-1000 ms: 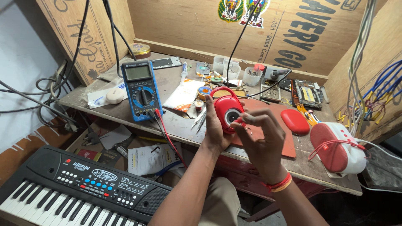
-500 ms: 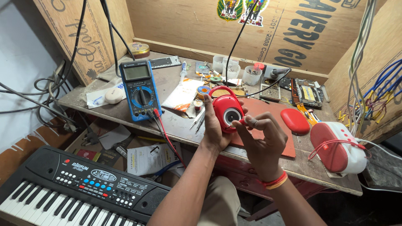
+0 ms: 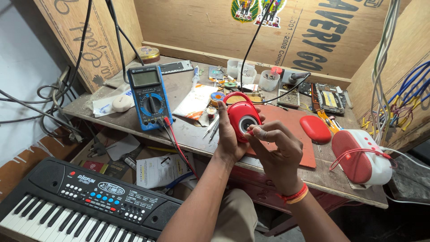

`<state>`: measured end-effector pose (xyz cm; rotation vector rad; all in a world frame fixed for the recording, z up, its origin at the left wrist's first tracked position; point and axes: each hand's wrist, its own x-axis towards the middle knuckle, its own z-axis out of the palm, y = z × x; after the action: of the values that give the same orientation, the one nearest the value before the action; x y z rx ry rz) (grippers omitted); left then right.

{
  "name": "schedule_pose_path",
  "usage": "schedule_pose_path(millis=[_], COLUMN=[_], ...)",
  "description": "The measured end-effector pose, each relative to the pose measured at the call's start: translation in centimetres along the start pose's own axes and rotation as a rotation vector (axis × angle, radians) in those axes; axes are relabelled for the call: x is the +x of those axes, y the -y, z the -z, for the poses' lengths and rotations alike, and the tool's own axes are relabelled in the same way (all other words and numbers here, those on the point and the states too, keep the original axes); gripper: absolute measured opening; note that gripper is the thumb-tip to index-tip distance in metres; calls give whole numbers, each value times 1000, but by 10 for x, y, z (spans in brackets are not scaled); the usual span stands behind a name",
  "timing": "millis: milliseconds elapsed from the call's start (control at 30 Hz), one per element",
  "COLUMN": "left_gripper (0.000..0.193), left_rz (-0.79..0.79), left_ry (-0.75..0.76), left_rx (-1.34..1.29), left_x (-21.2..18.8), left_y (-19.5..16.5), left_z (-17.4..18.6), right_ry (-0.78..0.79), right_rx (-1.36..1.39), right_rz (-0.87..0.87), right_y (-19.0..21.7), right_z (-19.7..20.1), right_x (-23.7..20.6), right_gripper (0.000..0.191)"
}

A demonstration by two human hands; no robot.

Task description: The person repairs a red portable speaker at a workbench, holding the speaker with one hand while using a screwdriver with the other to unscrew and tighten screws on its casing. A multimeter with test leads sits connected on the bench, and the person works on the speaker's front grille and body throughout the clip.

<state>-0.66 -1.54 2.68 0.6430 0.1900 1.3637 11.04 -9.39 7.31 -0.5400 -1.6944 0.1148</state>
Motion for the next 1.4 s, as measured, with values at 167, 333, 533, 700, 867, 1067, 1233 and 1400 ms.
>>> schedule_pose_path(millis=[167,333,533,700,867,1067,1233,1400], left_gripper=[101,102,103,109,107,104,104,102], left_rz=[-9,-20,-42,-53,-32,-32,-51,-76], left_ry=[41,-12,10,50,33,7,42,27], left_rx=[-36,-27,-12,-13,-16,-45,-92,-77], left_x=[0,1,2,1,-4,-6,-5,-5], left_y=[0,-1,1,1,-2,-3,-3,-3], left_z=[-3,-3,0,-3,-10,-14,-10,-8], right_ry=[-168,-119,-25,-144,-203,-223,-225,-41], right_rx=[-151,-197,-97,-21,44,75,26,-146], right_rz=[-67,-43,7,-54,-89,-146,-165,-377], right_y=[-5,3,12,12,6,-4,-16,-37], right_z=[-8,-6,3,22,38,49,56,69], right_x=[-5,-3,4,3,-2,-11,-11,2], right_gripper=[32,29,28,33,33,35,30,31])
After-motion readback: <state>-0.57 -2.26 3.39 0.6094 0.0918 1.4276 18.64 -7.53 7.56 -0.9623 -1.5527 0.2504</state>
